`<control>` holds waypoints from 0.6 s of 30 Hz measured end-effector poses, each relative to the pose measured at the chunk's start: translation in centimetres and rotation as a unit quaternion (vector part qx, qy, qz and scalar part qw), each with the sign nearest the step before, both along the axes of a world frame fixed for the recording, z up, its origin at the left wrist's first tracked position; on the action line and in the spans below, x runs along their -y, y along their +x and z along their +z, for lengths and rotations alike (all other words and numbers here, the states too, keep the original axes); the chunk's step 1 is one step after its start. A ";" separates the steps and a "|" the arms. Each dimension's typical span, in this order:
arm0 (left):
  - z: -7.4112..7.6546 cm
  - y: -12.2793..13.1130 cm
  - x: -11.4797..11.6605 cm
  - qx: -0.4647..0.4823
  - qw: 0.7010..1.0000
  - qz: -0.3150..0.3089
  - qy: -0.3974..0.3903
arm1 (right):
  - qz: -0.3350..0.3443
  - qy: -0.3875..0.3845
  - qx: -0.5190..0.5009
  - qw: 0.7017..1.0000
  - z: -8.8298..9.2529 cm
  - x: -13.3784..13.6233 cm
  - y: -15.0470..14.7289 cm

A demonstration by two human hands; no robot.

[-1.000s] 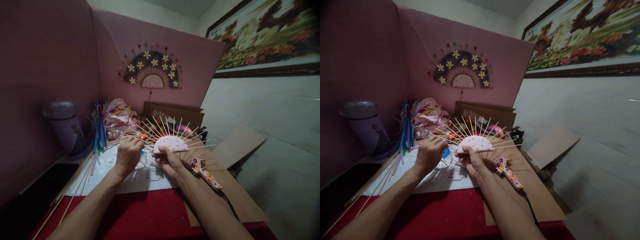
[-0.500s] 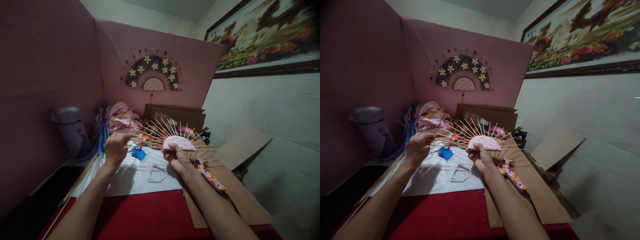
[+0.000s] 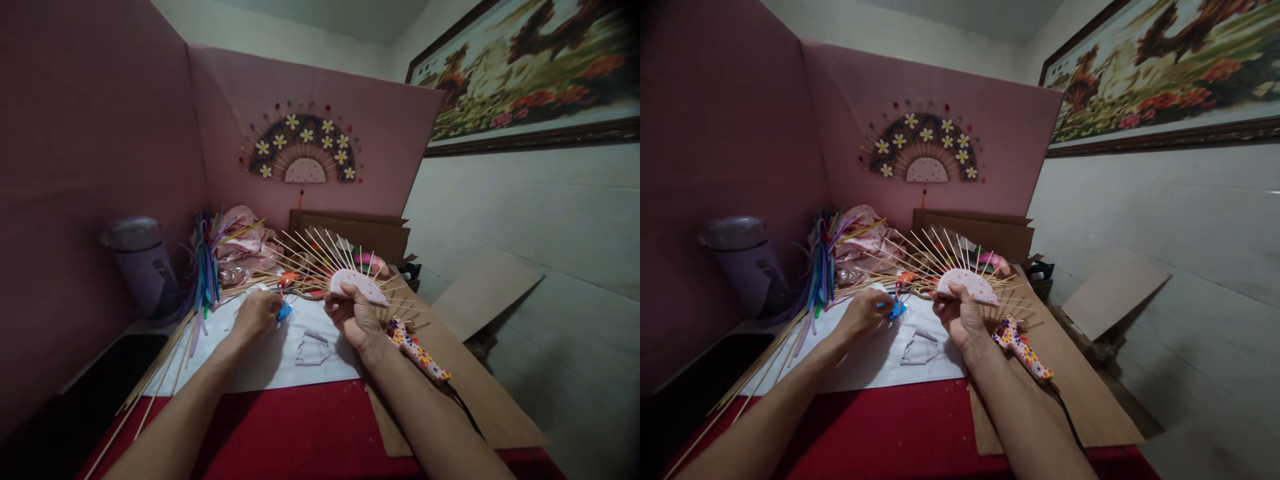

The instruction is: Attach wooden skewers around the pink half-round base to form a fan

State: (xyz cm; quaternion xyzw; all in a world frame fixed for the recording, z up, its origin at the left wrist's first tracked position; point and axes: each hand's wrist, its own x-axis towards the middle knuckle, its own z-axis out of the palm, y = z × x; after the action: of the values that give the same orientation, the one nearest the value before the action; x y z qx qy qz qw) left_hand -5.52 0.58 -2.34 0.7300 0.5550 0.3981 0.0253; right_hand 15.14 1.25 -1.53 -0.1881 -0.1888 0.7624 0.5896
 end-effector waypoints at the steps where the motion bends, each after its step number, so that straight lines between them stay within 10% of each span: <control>1: 0.2 0.6 0.2 0.029 0.999 -0.024 0.023 | 0.001 0.000 0.001 1.000 -0.1 0.0 -0.1; 4: 0.9 2.2 0.8 0.228 0.969 -0.087 0.036 | 0.013 0.001 0.004 1.000 -0.4 0.1 -0.5; 8: 1.4 3.9 1.9 0.451 0.858 -0.213 -0.121 | 0.031 0.002 0.007 0.999 -0.4 0.7 -1.0; 18: 2.4 3.5 2.9 0.540 0.757 -0.286 -0.232 | -0.008 0.008 -0.020 1.000 -0.1 0.4 -0.5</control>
State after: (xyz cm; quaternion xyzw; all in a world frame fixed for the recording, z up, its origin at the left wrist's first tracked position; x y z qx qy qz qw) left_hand -2.06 -2.27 0.10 0.4904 0.2905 0.5593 0.6020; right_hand 14.59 0.81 -1.63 -0.1698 -0.1815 0.7598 0.6008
